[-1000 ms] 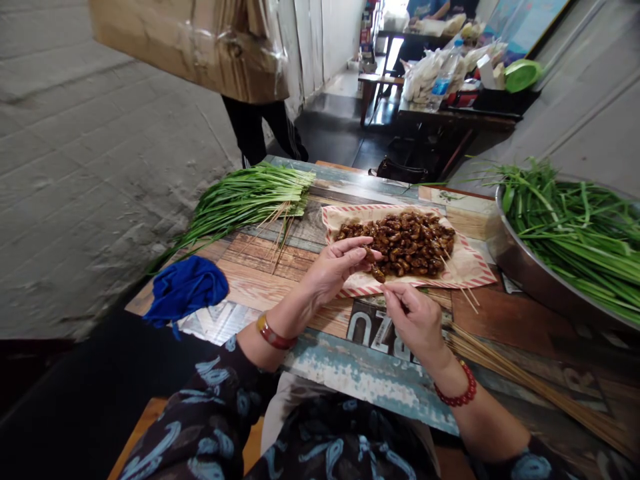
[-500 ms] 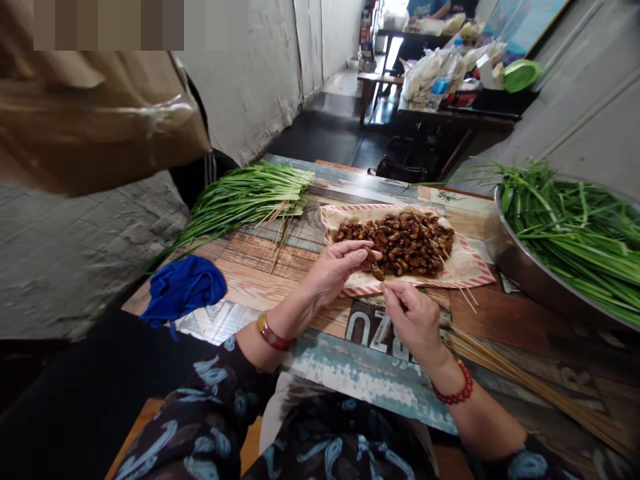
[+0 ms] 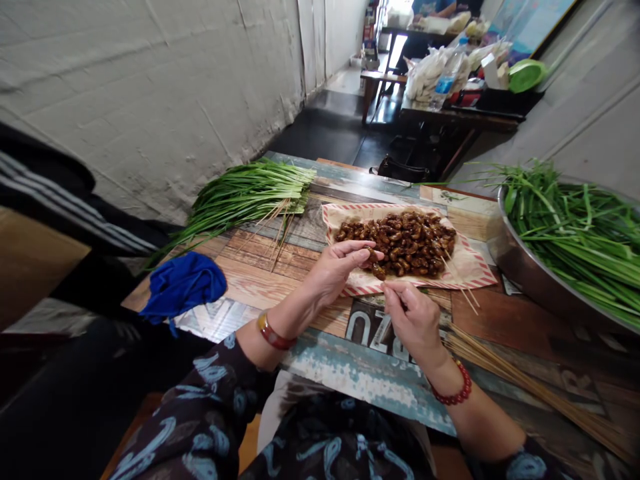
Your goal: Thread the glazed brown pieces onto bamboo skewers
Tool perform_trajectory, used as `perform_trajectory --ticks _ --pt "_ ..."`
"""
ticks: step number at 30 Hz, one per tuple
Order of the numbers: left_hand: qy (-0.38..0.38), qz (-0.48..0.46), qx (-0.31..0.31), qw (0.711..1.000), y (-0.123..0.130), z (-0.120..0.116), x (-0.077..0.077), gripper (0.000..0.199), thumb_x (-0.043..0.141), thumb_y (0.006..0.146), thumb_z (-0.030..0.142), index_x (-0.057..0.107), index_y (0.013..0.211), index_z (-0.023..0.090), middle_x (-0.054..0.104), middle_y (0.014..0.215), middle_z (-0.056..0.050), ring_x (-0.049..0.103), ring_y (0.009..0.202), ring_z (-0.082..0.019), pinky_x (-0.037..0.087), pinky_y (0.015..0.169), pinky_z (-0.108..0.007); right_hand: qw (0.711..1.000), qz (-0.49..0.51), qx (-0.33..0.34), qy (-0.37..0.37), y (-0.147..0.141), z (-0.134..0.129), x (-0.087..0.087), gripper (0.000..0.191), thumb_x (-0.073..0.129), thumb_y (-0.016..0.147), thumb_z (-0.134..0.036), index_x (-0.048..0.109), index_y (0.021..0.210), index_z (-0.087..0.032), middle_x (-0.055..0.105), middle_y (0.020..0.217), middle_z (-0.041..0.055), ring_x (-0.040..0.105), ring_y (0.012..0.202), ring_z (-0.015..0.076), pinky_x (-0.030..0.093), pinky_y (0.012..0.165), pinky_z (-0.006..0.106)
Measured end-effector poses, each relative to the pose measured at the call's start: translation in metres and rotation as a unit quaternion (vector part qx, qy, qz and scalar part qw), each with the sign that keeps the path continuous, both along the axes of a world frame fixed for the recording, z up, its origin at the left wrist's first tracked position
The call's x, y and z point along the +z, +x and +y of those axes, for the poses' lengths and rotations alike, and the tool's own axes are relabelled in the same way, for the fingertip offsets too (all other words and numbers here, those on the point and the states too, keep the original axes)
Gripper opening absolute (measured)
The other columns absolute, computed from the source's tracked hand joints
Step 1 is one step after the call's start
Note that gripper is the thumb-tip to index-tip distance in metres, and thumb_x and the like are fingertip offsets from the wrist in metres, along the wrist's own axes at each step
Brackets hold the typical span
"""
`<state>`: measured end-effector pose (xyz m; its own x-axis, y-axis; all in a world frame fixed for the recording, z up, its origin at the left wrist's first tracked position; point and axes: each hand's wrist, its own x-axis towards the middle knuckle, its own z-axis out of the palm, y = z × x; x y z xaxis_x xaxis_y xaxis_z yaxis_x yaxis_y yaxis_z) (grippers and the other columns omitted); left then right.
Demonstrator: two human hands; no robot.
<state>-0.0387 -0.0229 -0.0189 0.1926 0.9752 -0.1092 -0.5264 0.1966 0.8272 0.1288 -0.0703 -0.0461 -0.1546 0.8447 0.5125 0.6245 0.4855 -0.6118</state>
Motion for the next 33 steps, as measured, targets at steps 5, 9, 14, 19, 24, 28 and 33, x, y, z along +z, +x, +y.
perform_trajectory --ticks 5,9,14,19,24,28,33 --pt "-0.005 -0.001 0.001 1.000 0.0001 -0.0003 -0.0002 0.027 0.080 0.067 0.028 0.075 0.091 0.015 0.076 0.084 -0.007 0.067 0.084 -0.016 0.043 0.082 -0.029 1.000 -0.006 -0.002 0.007 -0.0004 0.0003 -0.0012 0.020 0.047 0.096 -0.029 0.064 0.089 -0.020 0.065 0.063 0.0001 0.063 0.056 0.0148 0.050 0.061 0.026" --pt "-0.004 -0.001 -0.001 1.000 0.0005 -0.0003 -0.0008 0.027 0.080 0.067 0.028 0.075 0.090 0.015 0.076 0.084 -0.007 0.067 0.083 -0.016 0.043 0.084 -0.030 1.000 -0.006 -0.004 0.004 -0.0007 0.0001 -0.0018 0.020 0.047 0.096 -0.029 0.063 0.089 -0.021 0.065 0.062 -0.0001 0.062 0.056 0.0151 0.049 0.061 0.027" --pt "-0.007 -0.002 -0.004 1.000 0.0012 -0.0004 -0.0007 0.029 0.080 0.067 0.029 0.074 0.091 0.014 0.075 0.083 -0.008 0.067 0.082 -0.017 0.043 0.086 -0.032 1.000 -0.002 -0.010 -0.008 -0.0012 0.0001 -0.0018 0.021 0.047 0.095 -0.030 0.064 0.088 -0.020 0.063 0.060 -0.0006 0.061 0.054 0.0150 0.048 0.061 0.027" --pt "-0.007 -0.002 -0.005 1.000 0.0014 -0.0006 -0.0008 0.028 0.080 0.067 0.028 0.074 0.091 0.014 0.076 0.083 -0.007 0.066 0.080 -0.015 0.043 0.085 -0.030 0.998 0.025 -0.006 -0.052 -0.0013 -0.0004 -0.0022 0.020 0.049 0.094 -0.031 0.064 0.087 -0.020 0.061 0.059 -0.0017 0.059 0.053 0.0140 0.047 0.059 0.027" --pt "-0.013 0.006 -0.003 1.000 0.0016 -0.0006 -0.0024 0.029 0.081 0.066 0.029 0.074 0.090 0.014 0.076 0.082 -0.008 0.065 0.078 -0.015 0.043 0.083 -0.030 0.979 0.107 0.007 -0.174 -0.0006 -0.0011 -0.0052 0.021 0.051 0.093 -0.037 0.062 0.087 -0.020 0.060 0.056 -0.0034 0.054 0.047 0.0111 0.042 0.049 0.023" --pt "-0.017 0.013 -0.003 1.000 0.0011 -0.0003 -0.0032 0.030 0.081 0.066 0.030 0.074 0.090 0.014 0.075 0.082 -0.008 0.064 0.078 -0.014 0.043 0.081 -0.029 0.940 0.218 0.021 -0.263 -0.0023 -0.0006 -0.0058 0.025 0.056 0.090 -0.043 0.059 0.087 -0.018 0.059 0.056 -0.0040 0.049 0.041 0.0086 0.039 0.042 0.021" --pt "-0.028 0.012 -0.004 1.000 0.0003 0.0001 -0.0019 0.031 0.082 0.065 0.030 0.074 0.089 0.013 0.075 0.082 -0.008 0.064 0.076 -0.014 0.043 0.082 -0.030 0.907 0.302 0.035 -0.293 -0.0066 -0.0011 -0.0018 0.025 0.061 0.087 -0.042 0.048 0.090 -0.022 0.056 0.053 -0.0081 0.046 0.039 0.0077 0.036 0.038 0.018"
